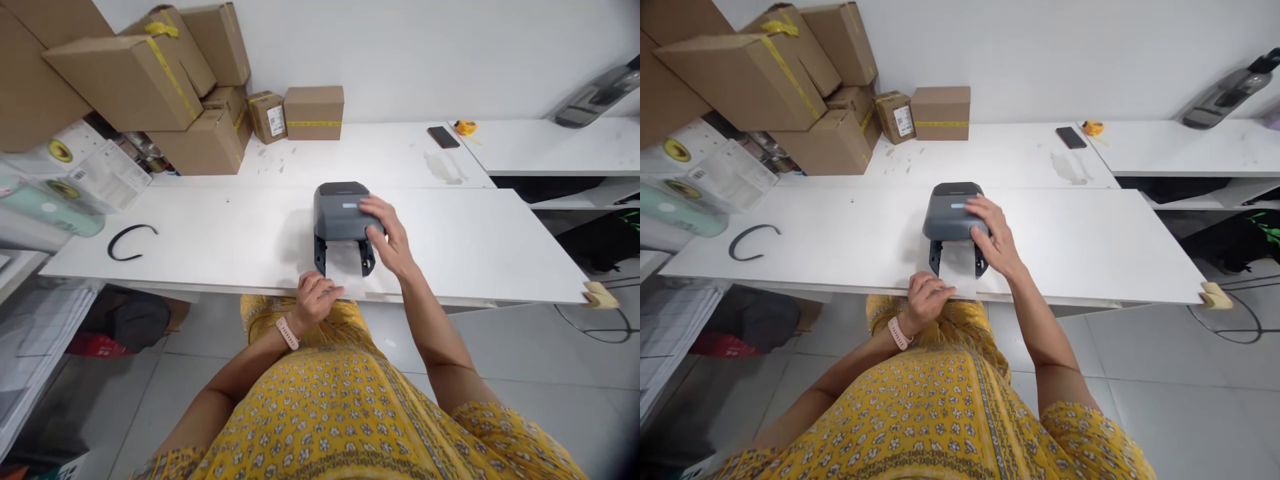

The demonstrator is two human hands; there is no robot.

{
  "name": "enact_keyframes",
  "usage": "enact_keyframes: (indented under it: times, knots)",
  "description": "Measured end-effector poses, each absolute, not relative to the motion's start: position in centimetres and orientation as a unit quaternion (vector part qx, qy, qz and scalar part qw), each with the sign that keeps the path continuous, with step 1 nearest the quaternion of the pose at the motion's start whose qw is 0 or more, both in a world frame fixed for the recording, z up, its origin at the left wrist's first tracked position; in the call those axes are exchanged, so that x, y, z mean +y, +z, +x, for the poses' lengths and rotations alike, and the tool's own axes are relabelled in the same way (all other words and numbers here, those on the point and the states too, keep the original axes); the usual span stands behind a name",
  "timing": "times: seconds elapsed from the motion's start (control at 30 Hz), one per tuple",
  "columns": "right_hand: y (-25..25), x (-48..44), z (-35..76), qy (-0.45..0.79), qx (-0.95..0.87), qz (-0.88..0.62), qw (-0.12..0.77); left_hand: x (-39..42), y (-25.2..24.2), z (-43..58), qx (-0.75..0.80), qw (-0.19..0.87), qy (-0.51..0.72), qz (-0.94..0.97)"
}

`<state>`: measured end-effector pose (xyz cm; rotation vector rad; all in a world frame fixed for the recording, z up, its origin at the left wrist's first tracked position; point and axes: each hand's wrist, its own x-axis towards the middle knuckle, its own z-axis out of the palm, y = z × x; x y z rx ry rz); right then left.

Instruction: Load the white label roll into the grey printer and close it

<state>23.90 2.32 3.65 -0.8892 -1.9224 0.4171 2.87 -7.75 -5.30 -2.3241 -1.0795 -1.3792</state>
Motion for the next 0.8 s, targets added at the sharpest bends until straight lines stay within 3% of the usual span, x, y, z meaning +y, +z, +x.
enact_keyframes:
  times: [0.3, 0.47, 0.6, 0.8]
  knots:
    - [-4.6, -2.2, 23.4, 0.091, -0.775, -0.414, 0.468, -9.8, -7.9, 3.2, -0.395, 0.127, -0.460, -0.785]
    - [-5.7, -2.5, 23.0, 0.109, -0.745, -0.456, 0.474, -6.3, -8.9, 2.2, -0.416, 0.126, -0.451, -0.780]
    - [-6.0, -2.5, 22.9, 0.126, -0.726, -0.422, 0.529, -2.9, -8.2, 0.8, -0.380, 0.075, -0.410, -0.826]
    - [-7.6, -2.6, 22.7, 0.155, -0.691, -0.466, 0.531, -2.3, -9.1, 0.9, -0.380, 0.017, -0.427, -0.820]
